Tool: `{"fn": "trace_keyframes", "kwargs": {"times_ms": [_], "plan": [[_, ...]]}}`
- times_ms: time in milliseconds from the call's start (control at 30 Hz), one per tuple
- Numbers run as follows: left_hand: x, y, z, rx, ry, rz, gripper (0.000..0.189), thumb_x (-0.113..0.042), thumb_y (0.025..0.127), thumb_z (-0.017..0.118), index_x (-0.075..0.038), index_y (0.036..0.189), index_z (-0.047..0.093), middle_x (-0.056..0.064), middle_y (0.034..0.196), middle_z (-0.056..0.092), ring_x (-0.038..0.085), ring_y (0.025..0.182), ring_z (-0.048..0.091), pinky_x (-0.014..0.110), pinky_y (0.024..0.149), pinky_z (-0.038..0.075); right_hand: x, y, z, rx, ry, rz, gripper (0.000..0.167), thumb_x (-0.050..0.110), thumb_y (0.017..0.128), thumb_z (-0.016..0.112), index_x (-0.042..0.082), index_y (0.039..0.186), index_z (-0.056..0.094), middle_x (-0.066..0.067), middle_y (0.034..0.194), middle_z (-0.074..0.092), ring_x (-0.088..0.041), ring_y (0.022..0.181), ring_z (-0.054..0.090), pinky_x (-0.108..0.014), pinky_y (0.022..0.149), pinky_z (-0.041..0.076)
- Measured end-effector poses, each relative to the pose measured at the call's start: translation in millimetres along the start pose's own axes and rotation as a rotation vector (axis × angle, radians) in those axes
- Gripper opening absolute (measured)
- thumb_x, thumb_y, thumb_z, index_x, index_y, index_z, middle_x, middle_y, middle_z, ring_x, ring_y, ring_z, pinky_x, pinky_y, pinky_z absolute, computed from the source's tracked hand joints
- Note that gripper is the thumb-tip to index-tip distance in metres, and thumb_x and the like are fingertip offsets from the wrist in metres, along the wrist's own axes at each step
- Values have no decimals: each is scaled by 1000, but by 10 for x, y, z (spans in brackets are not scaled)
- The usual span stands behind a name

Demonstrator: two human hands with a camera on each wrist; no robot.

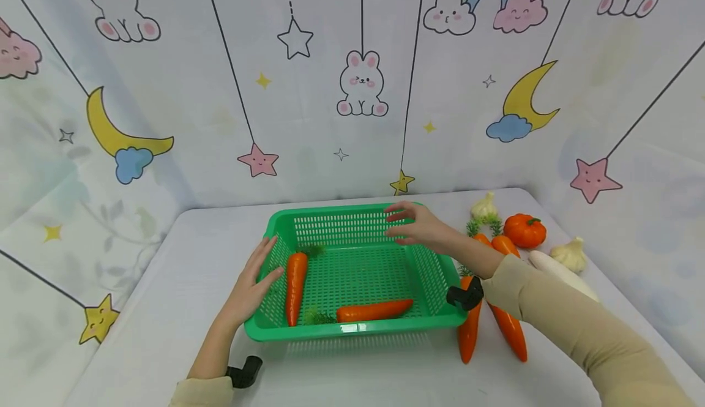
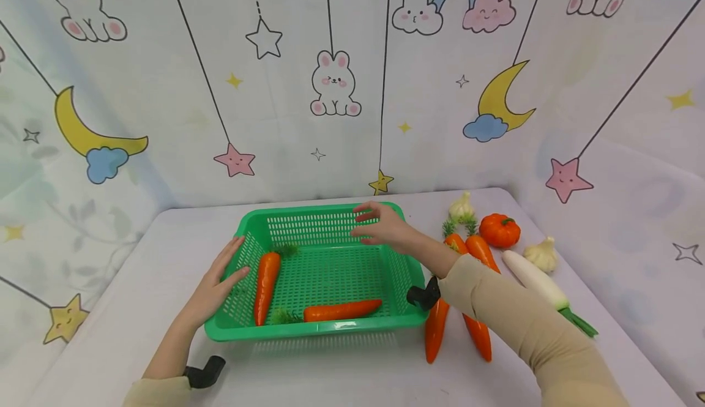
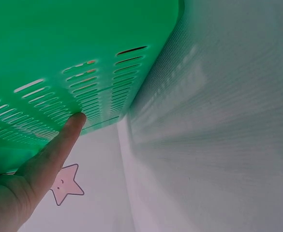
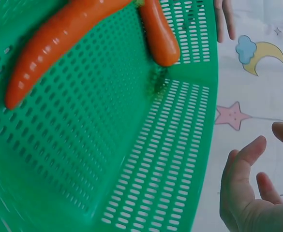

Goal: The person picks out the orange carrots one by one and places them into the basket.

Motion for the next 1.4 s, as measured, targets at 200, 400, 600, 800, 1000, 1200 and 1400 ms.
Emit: {"fn": "trace_keyframes", "kwargs": {"times_ms": [200,400,600,800,1000,1200,1400], "plan": [[-13,2,-8,-4,6,1,59,-23,95,49,-17,147,22,15,151,9,40,135,8,71,94,14,27,6,54,13,8,-2,57,1,84,62,-3,134,35,-27,134,35,-22,96,58,-37,80,51],[-3,3,-10,-3,-1,-3,59,-26,95,49,-18,147,21,14,152,9,40,136,7,71,94,13,37,41,137,48,-37,-9,57,2,83,64,-3,134,37,-26,130,39,-26,98,57,-39,79,51],[10,0,-9,-5,-10,-5,59,-24,95,49,-17,147,22,13,152,9,39,136,7,71,95,13,23,72,262,102,-108,-14,55,3,82,65,-1,131,41,-26,128,43,-29,100,57,-41,79,51],[3,-6,-8,-6,-15,-3,58,-22,95,49,-17,147,22,13,152,9,38,136,7,71,95,13,-21,101,408,173,-157,-4,53,4,80,67,5,129,46,-20,125,48,-28,102,56,-43,80,50],[-1,0,-16,-8,-18,0,59,-24,95,49,-16,147,22,13,152,9,38,136,7,70,96,13,-39,103,604,332,-233,-4,56,6,80,68,10,132,45,-16,125,49,-25,97,60,-38,75,52],[7,1,-14,-6,-18,-3,59,-23,95,49,-19,147,21,13,152,9,38,136,6,71,95,13,-136,105,753,506,-335,11,61,8,81,68,16,136,42,-13,126,49,-22,98,58,-38,74,51],[9,1,-14,-9,-19,-1,59,-22,95,49,-18,147,22,13,152,9,38,136,7,71,95,13,-336,88,911,679,-458,76,60,9,82,67,19,137,43,-16,129,47,-20,100,58,-50,80,48]]}}
Point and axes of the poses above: each hand's wrist, its own y-axis towards the middle knuckle, its own z-axis out of the palm, x = y × z, the point moved 9 cm from there along y, towards the middle knuckle
